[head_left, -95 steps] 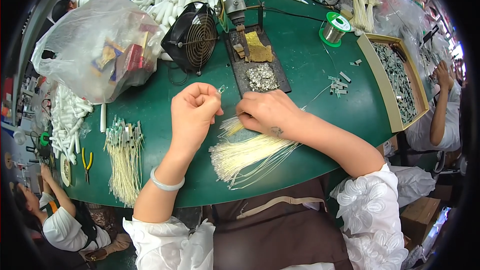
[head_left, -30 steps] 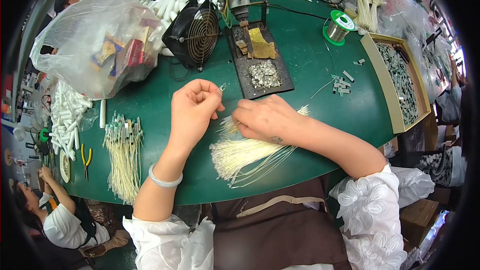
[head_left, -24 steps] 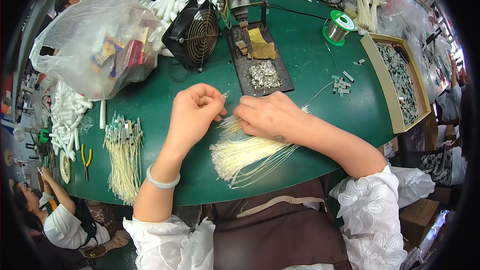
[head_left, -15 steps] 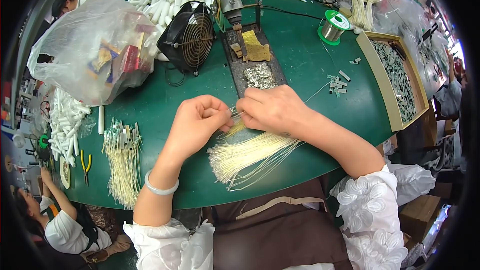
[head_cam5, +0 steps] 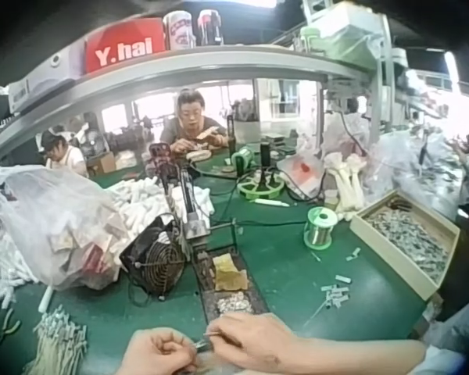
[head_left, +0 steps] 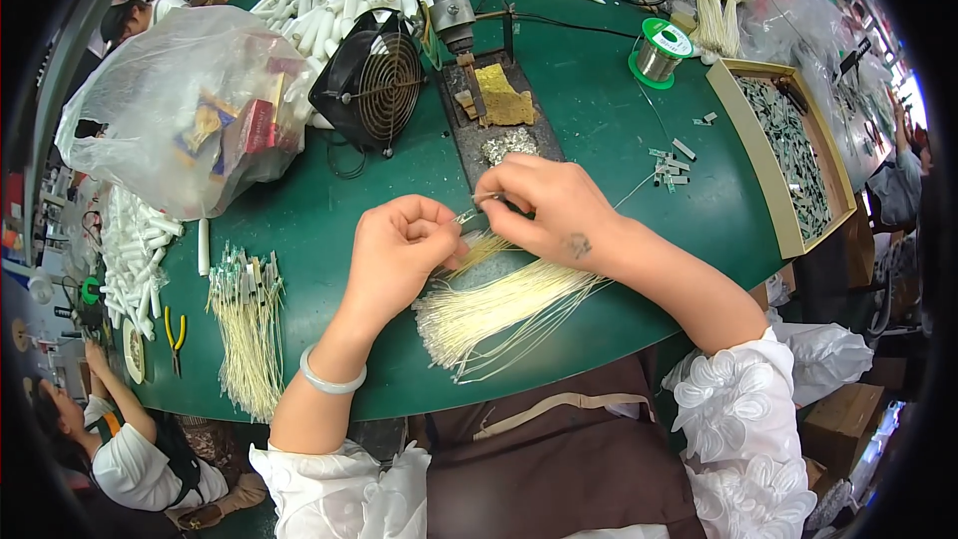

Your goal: Assembling small white plastic components onto thin wires at a manufacturing workstation.

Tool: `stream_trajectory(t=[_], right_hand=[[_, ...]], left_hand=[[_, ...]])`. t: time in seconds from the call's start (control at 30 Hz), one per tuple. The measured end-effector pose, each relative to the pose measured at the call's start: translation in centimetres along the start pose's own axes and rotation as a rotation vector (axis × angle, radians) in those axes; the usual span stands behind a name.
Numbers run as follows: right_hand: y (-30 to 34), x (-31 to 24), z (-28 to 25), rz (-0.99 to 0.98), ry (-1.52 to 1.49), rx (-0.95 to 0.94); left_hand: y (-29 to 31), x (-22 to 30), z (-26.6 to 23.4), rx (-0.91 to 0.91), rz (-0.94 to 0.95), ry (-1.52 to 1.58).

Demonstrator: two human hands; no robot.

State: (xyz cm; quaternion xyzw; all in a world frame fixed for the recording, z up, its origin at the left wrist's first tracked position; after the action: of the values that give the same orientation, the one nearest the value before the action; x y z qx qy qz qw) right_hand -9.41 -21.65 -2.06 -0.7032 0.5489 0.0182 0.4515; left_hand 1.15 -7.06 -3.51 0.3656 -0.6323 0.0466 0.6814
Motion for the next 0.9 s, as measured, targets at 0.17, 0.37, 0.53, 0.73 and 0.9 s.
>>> stream_trajectory(t=[0.17, 0.37, 0.53, 0.73, 0.9], right_hand=[[0.0, 0.6, 0.1, 0.362, -0.315, -0.118], [0.1, 0.6, 0.5, 0.447, -0.420, -0.129], [0.2, 0.8, 0.6, 0.426, -0.404, -0.105], [0.1, 0.8, 0.4, 0.449, -0.437, -0.087], [0.0, 1.1, -0.1, 0.441, -0.412, -0.062]], left_hand=[[0.0, 0.1, 0.1, 0.029, 0.028, 0.000], [0.1, 0.1, 0.3, 0.040, 0.042, 0.006], [0.0, 0.1, 0.5, 0.034, 0.037, 0.014], [-0.5, 0.2, 0.9, 0.045, 0.115, 0.024], [-1.2, 1.0, 1.0, 0.040, 0.118, -0.133]])
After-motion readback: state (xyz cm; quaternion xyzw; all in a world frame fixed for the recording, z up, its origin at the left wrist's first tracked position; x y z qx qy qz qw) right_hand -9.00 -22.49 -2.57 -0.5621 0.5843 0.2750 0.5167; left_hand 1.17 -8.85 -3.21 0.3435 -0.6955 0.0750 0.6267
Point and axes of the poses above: each hand's wrist, its own y-axis away from the middle knuckle, its own z-axis out of the palm, x = y × z, the point moved 3 cm from there along -y, towards the middle knuckle, and after that the axes turned 13 degrees about -z, right-handed, at the moved point
